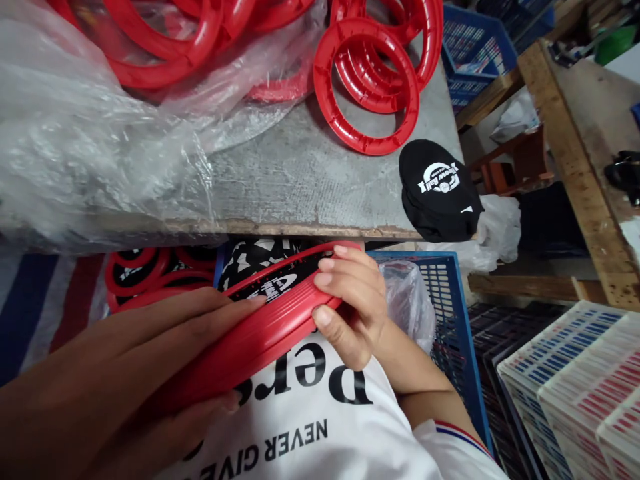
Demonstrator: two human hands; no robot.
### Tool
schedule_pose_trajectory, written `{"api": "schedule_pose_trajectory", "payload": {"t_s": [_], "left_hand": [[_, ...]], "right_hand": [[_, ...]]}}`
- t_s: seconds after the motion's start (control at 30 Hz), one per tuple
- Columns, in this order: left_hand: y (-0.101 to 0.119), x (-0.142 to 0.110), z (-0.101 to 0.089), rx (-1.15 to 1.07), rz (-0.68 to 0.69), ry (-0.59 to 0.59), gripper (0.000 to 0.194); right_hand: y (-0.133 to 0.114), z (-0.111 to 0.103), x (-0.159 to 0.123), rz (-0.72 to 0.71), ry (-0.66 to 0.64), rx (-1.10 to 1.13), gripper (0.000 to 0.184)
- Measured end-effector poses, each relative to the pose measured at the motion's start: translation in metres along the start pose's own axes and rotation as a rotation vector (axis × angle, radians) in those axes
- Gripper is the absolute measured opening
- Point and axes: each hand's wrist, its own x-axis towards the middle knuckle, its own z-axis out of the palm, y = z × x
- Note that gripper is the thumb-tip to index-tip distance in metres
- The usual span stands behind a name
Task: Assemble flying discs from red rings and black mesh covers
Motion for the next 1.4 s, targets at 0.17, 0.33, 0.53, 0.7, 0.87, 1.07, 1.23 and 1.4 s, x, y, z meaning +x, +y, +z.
{"api": "schedule_pose_trajectory", "payload": {"t_s": [0.17,0.33,0.53,0.7,0.87,1.07,1.23,1.4], "left_hand": [[-0.003,0.0,0.003,-0.034,-0.027,-0.003,0.051],[-0.014,0.011,0.0,-0.109,-0.052,-0.067,0.042],[-0.017,0.033,-0.011,-0.162,-0.18,-0.259,0.034],[-0.032,0.02,-0.006,-0.119,-0.234,-0.081,0.038],[-0.054,-0.004,0.008,-0.083,-0.202,0.194,0.039],[-0.048,0.007,-0.001,-0.081,-0.153,0.234,0.03],[-0.042,0.013,-0.009,0.004,-0.174,0.141,0.025],[-0.043,0.025,0.005,0.073,-0.237,0.119,0.023]], "right_hand": [[0.007,-0.005,0.002,-0.082,-0.019,-0.103,0.022],[0.014,-0.005,0.039,-0.3,-0.228,0.058,0.045],[0.008,0.011,0.06,-0.19,-0.39,-0.021,0.065],[0.033,0.01,0.044,0.022,-0.25,0.025,0.053],[0.058,0.005,0.023,0.269,-0.109,0.055,0.049],[0.064,0.026,0.006,0.409,-0.008,0.211,0.053],[0.071,0.048,-0.019,0.516,0.014,0.297,0.06],[0.053,0.035,0.009,0.327,-0.184,0.159,0.043]]}}
